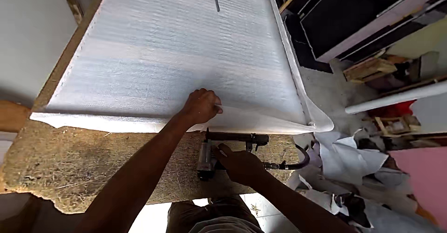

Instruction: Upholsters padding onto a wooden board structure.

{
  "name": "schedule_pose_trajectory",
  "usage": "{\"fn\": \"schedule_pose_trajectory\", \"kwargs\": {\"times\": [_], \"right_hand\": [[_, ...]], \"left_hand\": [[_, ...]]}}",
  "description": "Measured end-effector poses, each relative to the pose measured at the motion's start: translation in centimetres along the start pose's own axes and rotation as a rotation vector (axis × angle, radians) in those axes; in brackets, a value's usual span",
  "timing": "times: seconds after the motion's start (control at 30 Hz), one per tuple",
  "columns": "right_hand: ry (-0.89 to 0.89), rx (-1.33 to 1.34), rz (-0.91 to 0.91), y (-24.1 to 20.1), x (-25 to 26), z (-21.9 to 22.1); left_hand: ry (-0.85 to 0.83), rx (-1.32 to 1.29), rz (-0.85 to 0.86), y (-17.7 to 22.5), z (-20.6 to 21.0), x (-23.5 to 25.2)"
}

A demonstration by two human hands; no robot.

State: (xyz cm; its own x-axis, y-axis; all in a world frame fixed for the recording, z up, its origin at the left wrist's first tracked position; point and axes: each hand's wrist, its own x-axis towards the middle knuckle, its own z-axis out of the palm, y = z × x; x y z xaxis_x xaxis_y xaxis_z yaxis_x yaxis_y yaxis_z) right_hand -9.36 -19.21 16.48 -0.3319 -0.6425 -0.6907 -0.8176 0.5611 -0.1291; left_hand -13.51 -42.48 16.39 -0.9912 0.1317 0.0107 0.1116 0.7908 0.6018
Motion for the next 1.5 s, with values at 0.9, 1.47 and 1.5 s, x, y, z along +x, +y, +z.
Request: {"fn": "schedule_pose_trajectory", "kwargs": {"times": [0.9,1.47,1.5], "right_hand": [[1.03,1.291,0.731,24.3,-21.6,9.5],[0.926,1.456,0.563,27.7,-18.0,6.2],[0.916,1.468,0.564,27.0,-17.5,6.0]], "left_hand": [[-0.208,0.08,0.29,15.4,17.5,21.8],[-0.191,-0.207,0.266,11.3,20.0,24.1],[-0.206,-0.205,0.26,11.3,19.9,24.1]]}}
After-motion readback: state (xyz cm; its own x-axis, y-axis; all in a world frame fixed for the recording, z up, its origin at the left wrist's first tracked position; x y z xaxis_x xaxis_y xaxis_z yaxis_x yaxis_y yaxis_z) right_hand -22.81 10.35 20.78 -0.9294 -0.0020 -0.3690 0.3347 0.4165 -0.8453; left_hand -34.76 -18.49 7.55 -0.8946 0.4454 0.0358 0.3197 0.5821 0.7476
